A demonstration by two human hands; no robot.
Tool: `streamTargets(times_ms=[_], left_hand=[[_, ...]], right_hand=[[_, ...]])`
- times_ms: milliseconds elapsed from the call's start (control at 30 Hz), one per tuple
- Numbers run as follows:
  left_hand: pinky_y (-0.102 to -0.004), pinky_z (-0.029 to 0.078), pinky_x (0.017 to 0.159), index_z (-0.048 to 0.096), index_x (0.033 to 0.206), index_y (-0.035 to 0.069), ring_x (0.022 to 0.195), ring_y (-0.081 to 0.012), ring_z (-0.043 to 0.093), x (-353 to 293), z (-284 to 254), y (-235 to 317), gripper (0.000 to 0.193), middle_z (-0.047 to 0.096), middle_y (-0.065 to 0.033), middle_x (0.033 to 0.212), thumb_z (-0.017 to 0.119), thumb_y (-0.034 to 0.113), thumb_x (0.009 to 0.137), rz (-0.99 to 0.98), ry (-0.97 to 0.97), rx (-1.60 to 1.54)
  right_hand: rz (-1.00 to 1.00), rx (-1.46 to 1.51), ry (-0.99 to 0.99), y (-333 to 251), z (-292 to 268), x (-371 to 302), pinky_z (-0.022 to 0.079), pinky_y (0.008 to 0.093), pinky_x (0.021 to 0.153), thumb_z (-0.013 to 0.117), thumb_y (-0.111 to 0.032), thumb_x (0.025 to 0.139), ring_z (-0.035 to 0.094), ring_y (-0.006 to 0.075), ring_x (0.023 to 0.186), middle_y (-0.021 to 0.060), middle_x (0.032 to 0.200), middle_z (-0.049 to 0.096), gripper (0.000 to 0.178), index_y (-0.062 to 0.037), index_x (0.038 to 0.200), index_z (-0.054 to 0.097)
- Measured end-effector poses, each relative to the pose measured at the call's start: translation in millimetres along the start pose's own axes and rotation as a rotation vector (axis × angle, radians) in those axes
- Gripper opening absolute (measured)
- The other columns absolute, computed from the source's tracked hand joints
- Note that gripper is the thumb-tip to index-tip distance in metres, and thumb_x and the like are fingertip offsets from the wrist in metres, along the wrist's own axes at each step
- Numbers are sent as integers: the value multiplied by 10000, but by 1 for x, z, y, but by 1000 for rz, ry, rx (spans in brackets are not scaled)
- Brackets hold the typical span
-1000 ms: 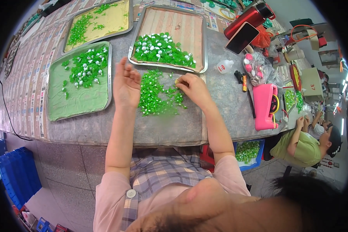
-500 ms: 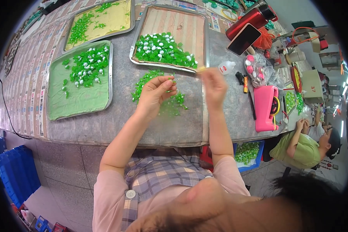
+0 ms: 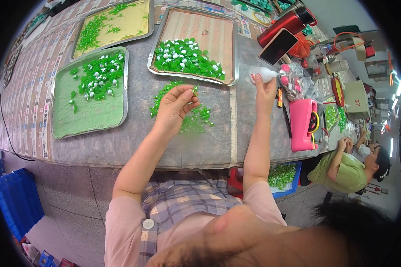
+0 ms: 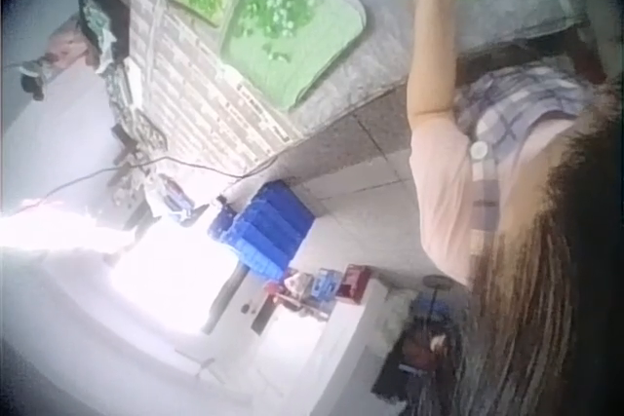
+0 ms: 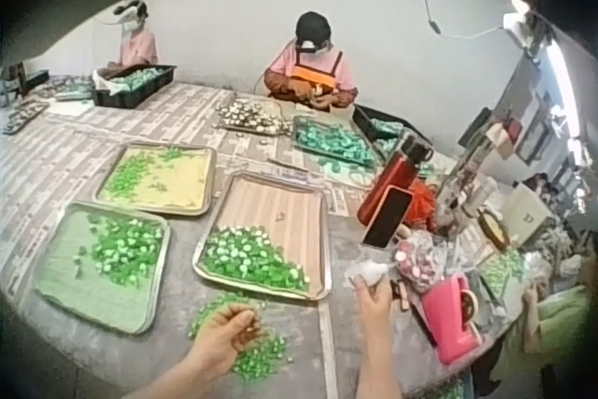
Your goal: The person assembles small green and white plastic toy components by hand, joining them with glue from a glue bottle at a factory workbench.
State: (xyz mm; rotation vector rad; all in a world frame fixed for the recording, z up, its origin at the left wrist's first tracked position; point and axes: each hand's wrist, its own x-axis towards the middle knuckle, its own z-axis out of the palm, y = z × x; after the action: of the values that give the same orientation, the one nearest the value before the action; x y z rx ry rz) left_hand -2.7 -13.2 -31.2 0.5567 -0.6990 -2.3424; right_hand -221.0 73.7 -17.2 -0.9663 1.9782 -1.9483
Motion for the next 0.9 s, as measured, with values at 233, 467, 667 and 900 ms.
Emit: streamTargets(times_ms=[233,467,667,900], left_hand=[[-212,480,631,526,870,37,671,-97,545,2,-2,0,146,554,-22,750,549,134,764,-35,-23,-76],[-212,480,629,523,887,33,674,-97,546,1,-1,-1,160,553,-29,755,549,132,764,-47,-10,-61],[-213,482,629,518,891,29,675,-98,545,2,-1,-2,168,551,-30,755,551,133,762,-46,-20,-69],[-215,482,628,515,887,28,671,-96,543,2,-1,-1,173,549,-30,752,554,139,760,-54,-24,-67]], right_hand=[[-155,251,-116,-56,18,-37,353,152,607,637,-208,705,449,36,684,-15,770,492,299,-24,888,487],[-280,168,-113,-67,31,-55,355,164,533,712,-208,618,440,45,614,-13,680,484,335,-32,793,487],[-386,-49,-114,-66,33,-56,361,194,501,721,-185,592,454,75,577,21,648,489,311,-27,735,496],[-351,-82,-129,-64,34,-56,365,200,504,714,-167,594,461,88,579,28,645,488,294,-25,737,499]])
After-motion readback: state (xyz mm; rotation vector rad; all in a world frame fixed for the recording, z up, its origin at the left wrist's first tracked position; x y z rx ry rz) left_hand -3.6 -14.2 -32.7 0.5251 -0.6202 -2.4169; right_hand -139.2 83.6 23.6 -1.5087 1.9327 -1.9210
